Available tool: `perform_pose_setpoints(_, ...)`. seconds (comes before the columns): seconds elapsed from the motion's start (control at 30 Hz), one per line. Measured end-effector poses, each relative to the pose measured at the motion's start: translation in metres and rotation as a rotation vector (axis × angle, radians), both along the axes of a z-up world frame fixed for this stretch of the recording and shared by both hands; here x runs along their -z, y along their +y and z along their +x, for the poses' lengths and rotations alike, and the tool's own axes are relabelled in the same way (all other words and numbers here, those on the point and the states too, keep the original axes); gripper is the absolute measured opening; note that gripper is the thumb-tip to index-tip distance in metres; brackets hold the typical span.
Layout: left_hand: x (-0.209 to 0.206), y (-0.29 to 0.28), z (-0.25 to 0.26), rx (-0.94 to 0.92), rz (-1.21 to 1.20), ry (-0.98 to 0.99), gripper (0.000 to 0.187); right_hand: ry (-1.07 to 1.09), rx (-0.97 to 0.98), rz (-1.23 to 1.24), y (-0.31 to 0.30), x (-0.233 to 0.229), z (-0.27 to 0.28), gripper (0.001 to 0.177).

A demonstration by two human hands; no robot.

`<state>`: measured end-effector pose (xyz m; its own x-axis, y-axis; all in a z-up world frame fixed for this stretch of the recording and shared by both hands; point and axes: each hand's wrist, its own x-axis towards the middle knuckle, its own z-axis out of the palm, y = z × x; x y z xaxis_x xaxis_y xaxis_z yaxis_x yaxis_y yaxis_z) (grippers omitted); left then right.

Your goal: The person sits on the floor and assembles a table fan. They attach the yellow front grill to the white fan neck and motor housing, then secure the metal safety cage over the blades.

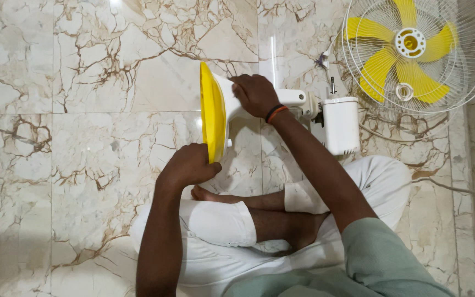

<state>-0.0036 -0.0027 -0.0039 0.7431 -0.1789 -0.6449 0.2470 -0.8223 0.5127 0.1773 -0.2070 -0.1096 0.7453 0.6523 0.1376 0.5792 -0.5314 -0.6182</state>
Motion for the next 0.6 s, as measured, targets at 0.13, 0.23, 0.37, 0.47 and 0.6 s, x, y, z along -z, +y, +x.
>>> perform_pose_setpoints(0.13, -0.001, 0.002, 0.001, 0.0, -0.028, -0.047, 0.035, -0.118, 0.041, -0.159, -0.065, -0.006, 0.005, 0.032)
perform_pose_setpoints(0.23, 0.0, 0.001, 0.002, -0.009, -0.012, 0.024, 0.036, -0.171, 0.211, -0.137, -0.1, 0.006, -0.001, 0.032)
perform_pose_setpoints(0.37, 0.001, 0.0, 0.003, 0.012, -0.018, -0.015, 0.036, -0.233, 0.396, -0.298, -0.09, 0.02, -0.009, 0.034)
perform_pose_setpoints(0.47, 0.002, 0.001, 0.005, 0.019, -0.009, -0.025, 0.036, -0.166, 0.351, -0.217, -0.046, 0.017, -0.013, 0.034)
perform_pose_setpoints(0.6, 0.002, 0.001, 0.005, 0.013, -0.012, -0.039, 0.035, -0.028, 0.294, -0.12, 0.026, 0.009, -0.013, 0.036)
